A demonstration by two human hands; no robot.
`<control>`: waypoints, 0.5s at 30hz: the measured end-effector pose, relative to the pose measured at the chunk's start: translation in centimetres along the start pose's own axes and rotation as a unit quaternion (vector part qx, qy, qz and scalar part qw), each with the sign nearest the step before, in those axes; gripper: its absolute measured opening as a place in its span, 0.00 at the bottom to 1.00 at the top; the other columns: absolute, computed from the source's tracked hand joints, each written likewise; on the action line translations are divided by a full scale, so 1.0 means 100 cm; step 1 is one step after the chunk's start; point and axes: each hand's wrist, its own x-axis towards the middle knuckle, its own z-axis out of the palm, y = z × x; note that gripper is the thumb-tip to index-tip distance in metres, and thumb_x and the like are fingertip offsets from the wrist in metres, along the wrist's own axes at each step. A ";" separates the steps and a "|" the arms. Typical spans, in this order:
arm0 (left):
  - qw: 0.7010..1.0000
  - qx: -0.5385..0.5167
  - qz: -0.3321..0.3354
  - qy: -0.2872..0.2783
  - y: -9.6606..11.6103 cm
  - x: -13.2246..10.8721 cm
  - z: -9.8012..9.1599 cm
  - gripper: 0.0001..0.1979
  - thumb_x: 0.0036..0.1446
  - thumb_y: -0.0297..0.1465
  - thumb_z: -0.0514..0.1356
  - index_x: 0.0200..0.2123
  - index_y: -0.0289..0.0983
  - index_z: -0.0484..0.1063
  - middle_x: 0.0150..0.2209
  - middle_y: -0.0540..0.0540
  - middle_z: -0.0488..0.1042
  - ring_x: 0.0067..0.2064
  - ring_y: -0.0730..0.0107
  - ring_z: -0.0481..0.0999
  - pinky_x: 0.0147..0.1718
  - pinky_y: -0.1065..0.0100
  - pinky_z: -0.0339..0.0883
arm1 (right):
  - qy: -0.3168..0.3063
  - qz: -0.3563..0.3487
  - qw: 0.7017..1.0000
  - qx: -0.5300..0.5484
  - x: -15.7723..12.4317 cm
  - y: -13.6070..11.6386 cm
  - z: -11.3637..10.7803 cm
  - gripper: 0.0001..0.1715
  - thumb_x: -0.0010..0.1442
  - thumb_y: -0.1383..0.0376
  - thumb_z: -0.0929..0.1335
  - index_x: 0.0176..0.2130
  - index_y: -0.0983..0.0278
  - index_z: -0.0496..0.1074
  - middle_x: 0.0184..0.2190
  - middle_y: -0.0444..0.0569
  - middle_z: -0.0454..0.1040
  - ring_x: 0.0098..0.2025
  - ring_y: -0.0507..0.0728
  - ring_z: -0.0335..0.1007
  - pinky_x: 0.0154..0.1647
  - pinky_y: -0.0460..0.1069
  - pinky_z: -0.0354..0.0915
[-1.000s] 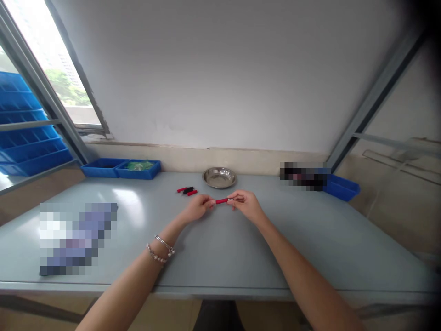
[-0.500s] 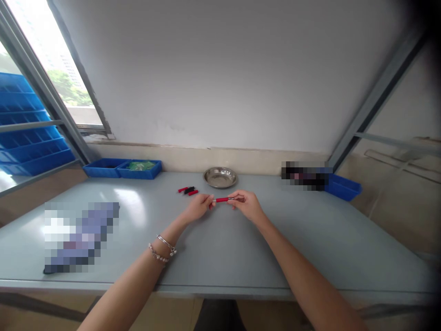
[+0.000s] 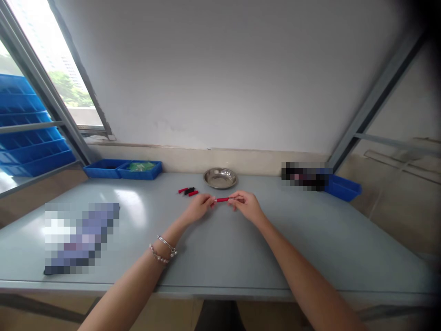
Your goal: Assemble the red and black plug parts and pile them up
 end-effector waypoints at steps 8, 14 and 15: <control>0.999 0.044 0.010 0.027 -0.011 0.004 0.001 0.17 0.52 0.40 0.49 0.25 0.34 0.68 0.22 0.50 0.67 0.26 0.72 0.64 0.29 0.70 0.57 | -0.026 -0.034 0.993 -0.113 0.000 0.002 0.001 0.18 0.55 0.55 0.61 0.23 0.64 0.65 0.21 0.45 0.69 0.20 0.49 0.60 0.25 0.45 0.58; 0.998 0.048 0.010 0.040 -0.007 0.004 -0.001 0.15 0.52 0.38 0.50 0.26 0.34 0.70 0.25 0.48 0.71 0.28 0.70 0.66 0.31 0.69 0.59 | -0.031 -0.032 0.988 -0.147 -0.001 0.000 0.000 0.21 0.56 0.52 0.59 0.23 0.64 0.65 0.19 0.45 0.67 0.21 0.50 0.59 0.24 0.45 0.56; 0.998 0.050 0.008 0.041 -0.007 0.004 -0.001 0.15 0.52 0.38 0.50 0.26 0.34 0.70 0.24 0.48 0.71 0.28 0.71 0.66 0.30 0.69 0.59 | -0.029 -0.029 0.989 -0.141 -0.001 -0.001 0.000 0.20 0.55 0.51 0.60 0.26 0.64 0.66 0.19 0.44 0.67 0.21 0.50 0.59 0.24 0.45 0.56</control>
